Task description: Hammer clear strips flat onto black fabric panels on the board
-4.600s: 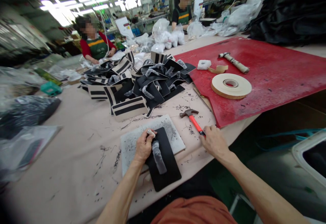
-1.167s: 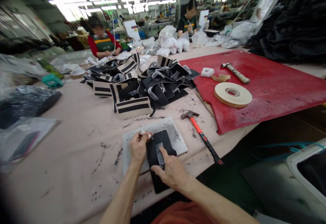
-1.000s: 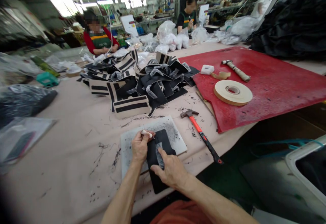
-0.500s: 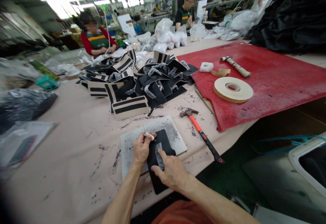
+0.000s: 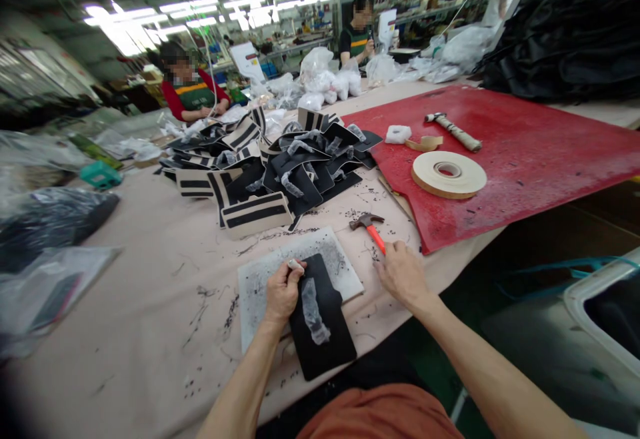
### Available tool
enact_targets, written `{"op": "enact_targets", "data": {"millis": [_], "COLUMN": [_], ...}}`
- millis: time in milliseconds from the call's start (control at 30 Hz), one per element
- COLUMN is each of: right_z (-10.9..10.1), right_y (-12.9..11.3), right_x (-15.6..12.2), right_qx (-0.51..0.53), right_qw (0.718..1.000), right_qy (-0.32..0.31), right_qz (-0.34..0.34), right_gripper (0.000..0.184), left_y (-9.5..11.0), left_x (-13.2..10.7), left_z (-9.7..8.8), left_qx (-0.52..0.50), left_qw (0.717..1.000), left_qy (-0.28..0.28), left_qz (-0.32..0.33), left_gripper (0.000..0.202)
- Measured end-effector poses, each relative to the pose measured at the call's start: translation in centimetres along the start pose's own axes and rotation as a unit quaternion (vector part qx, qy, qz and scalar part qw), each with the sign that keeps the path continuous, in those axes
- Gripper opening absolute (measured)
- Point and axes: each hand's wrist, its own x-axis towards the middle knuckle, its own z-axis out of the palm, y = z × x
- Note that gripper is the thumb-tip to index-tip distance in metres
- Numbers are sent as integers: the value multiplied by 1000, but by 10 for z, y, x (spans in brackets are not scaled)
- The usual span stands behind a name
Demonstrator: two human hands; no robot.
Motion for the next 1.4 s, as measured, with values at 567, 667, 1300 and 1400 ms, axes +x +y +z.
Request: {"op": "enact_targets", "data": {"millis": [567,667,1300,1400], "right_z": [-52,-59,-75,-58], "right_y": [-67,-69,-79,-59], "right_x": [-17,-18,-19,-21], "right_qx": [159,-14,88,-42], "right_qw": [968,965,970,966], "right_qy": [-61,-93,59,-80], "right_qz": [-183,-244,-221,-244], "right_gripper": [37,32,39,30], "left_y": [-2,-2,-2,-4], "left_x": [2,1,-1,-1], "left_z": [1,0,0,-1], "left_qx": [-12,-10,2,19], "left_qw": [998,998,997,996], "left_qy": [-47,-50,-63,-68], "left_qz": [26,21,37,44], "left_gripper": [17,16,16,17]}}
